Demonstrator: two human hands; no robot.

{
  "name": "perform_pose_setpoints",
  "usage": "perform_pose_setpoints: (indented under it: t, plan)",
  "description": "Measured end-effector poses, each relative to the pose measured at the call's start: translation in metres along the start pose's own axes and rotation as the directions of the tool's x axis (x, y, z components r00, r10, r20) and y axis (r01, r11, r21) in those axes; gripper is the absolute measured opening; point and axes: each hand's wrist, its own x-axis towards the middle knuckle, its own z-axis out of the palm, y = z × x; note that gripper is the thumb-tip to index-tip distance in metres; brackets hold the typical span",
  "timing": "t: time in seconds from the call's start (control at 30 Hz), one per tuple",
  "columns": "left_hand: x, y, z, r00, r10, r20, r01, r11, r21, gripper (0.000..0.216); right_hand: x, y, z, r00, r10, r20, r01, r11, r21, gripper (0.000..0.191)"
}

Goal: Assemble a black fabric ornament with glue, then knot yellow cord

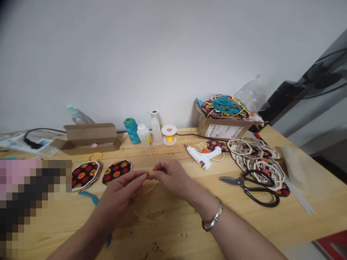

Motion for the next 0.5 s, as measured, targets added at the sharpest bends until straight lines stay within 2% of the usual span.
perform_pose_setpoints:
  t: [0.1,0.23,0.33,0.5]
  plan:
    - [0.0006,0.0015,-0.0010,0.998,0.027,-0.061,-0.026,0.999,0.023,0.026,0.0009,0.0014,-0.0019,0.999,-0.029,-0.043,0.026,0.997,-0.066,0.015]
    - [0.0019,0.0026,-0.0042,0.974,0.181,-0.139,-0.145,0.961,0.234,0.020,0.0023,0.0041,-0.0032,0.993,-0.059,-0.104,0.046,0.992,-0.121,0.014]
    - [0.0021,0.0039,-0.0048,0.952,0.281,-0.117,-0.217,0.897,0.386,0.019,0.0026,0.0064,-0.0026,0.985,-0.073,-0.157,0.047,0.985,-0.166,0.012]
    - [0.0006,0.0030,-0.0011,0.944,0.326,-0.044,-0.263,0.829,0.494,0.020,0.0023,0.0086,-0.0019,0.978,-0.082,-0.190,0.053,0.987,-0.152,0.011]
